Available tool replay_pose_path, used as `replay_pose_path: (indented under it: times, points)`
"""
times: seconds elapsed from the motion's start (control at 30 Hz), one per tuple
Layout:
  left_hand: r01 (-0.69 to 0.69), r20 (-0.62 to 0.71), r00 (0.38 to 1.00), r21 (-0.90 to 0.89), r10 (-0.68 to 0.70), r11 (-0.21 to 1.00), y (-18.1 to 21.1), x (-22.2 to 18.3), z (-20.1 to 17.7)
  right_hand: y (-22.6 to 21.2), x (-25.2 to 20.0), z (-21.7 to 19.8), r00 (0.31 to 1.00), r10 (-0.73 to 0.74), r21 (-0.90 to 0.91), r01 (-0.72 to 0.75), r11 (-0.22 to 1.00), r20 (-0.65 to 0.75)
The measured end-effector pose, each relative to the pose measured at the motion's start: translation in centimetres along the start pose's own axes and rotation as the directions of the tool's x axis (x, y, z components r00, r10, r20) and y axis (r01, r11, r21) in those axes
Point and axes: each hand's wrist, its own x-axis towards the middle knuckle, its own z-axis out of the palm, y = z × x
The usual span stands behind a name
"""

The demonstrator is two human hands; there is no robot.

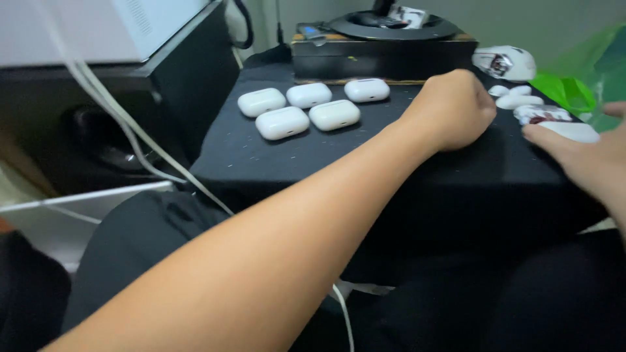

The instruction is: Organizing and assembling internal components into earbud cases on a workspace.

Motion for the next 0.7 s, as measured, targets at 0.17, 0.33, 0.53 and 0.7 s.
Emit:
replay_pose_path:
  times: [0.17,0.33,0.53,0.7]
  points:
    - [0.149,0.031,0.988,0.116,-0.153,0.982,3.1,4.5,3.5,-0.6,-1.9,-1.7,0.970,-0.215,-0.057,0.210,0.976,-0.110]
    - [0.187,0.056,0.978,0.165,-0.199,0.968,4.0,5.6,4.5,-1.2,-2.0,-2.9,0.990,-0.124,0.054,0.127,0.990,-0.070]
    - [0.235,0.098,0.964,0.122,-0.247,0.964,3.9,6.1,4.3,0.1,0.3,-3.0,0.993,-0.029,0.508,-0.033,0.861,0.114]
    - [0.220,0.125,0.962,0.179,-0.244,0.959,3.1,5.4,2.6,-4.0,-1.2,-5.0,0.929,0.082,0.868,-0.367,0.334,0.361]
